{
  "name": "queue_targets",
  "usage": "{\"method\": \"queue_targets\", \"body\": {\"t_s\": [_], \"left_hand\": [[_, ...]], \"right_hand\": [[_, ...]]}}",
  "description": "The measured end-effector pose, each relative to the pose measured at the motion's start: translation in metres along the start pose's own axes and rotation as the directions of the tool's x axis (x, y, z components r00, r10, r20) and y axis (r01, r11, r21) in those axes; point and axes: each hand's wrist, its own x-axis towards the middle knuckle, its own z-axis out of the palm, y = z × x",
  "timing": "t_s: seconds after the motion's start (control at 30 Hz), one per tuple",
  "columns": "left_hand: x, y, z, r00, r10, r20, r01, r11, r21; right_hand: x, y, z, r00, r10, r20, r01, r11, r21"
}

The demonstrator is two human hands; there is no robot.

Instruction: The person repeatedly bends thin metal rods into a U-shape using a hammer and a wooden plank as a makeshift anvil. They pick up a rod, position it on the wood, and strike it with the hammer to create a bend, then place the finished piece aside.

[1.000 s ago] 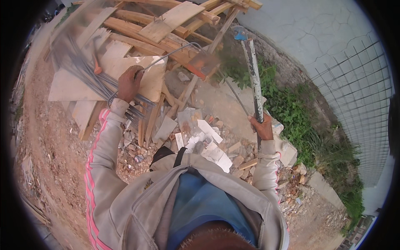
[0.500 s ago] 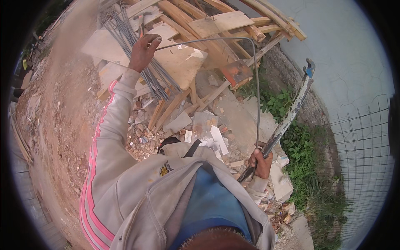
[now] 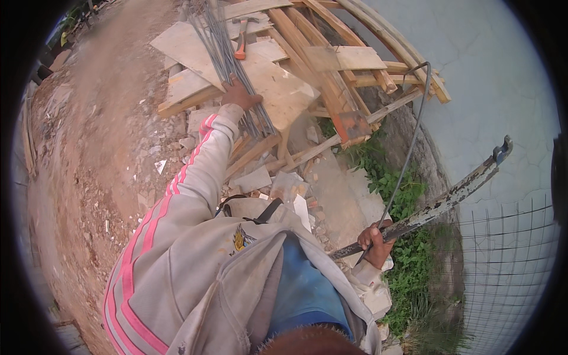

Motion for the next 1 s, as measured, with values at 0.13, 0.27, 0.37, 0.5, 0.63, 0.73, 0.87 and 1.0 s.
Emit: {"method": "queue_targets", "body": {"t_s": [0.13,0.27,0.37,0.5,0.63,0.73,0.87,1.0], "left_hand": [[0.012,-0.02,0.002,1.0,-0.026,0.008,0.026,0.999,-0.023],[0.017,-0.037,0.003,1.0,-0.023,-0.021,0.022,0.999,-0.039],[0.019,-0.052,0.003,0.996,0.015,-0.09,-0.024,0.995,-0.096],[0.025,-0.099,0.01,0.954,0.057,-0.293,-0.166,0.918,-0.361],[0.012,-0.086,-0.016,0.994,-0.054,0.095,0.106,0.671,-0.734],[0.01,-0.081,-0.03,0.991,-0.058,0.117,0.128,0.599,-0.79],[0.045,-0.108,-0.014,0.998,-0.066,0.021,0.058,0.616,-0.785],[0.102,-0.111,-0.028,0.995,-0.021,0.101,0.085,0.712,-0.697]], "right_hand": [[-0.001,0.013,0.001,1.0,0.002,-0.021,-0.002,1.0,0.006],[-0.005,0.025,-0.004,0.999,0.031,-0.038,-0.028,0.996,0.086],[-0.01,0.038,-0.018,0.997,0.048,-0.055,-0.04,0.988,0.15],[-0.013,0.046,-0.031,0.997,0.055,-0.062,-0.044,0.984,0.175],[-0.009,0.029,-0.019,0.986,0.034,-0.161,-0.007,0.986,0.166],[-0.003,0.034,-0.027,0.992,-0.003,-0.13,0.015,0.996,0.093],[0.012,0.029,-0.01,0.983,-0.032,-0.183,0.046,0.996,0.071],[0.024,0.023,0.006,0.981,-0.021,-0.192,0.033,0.997,0.063]]}}
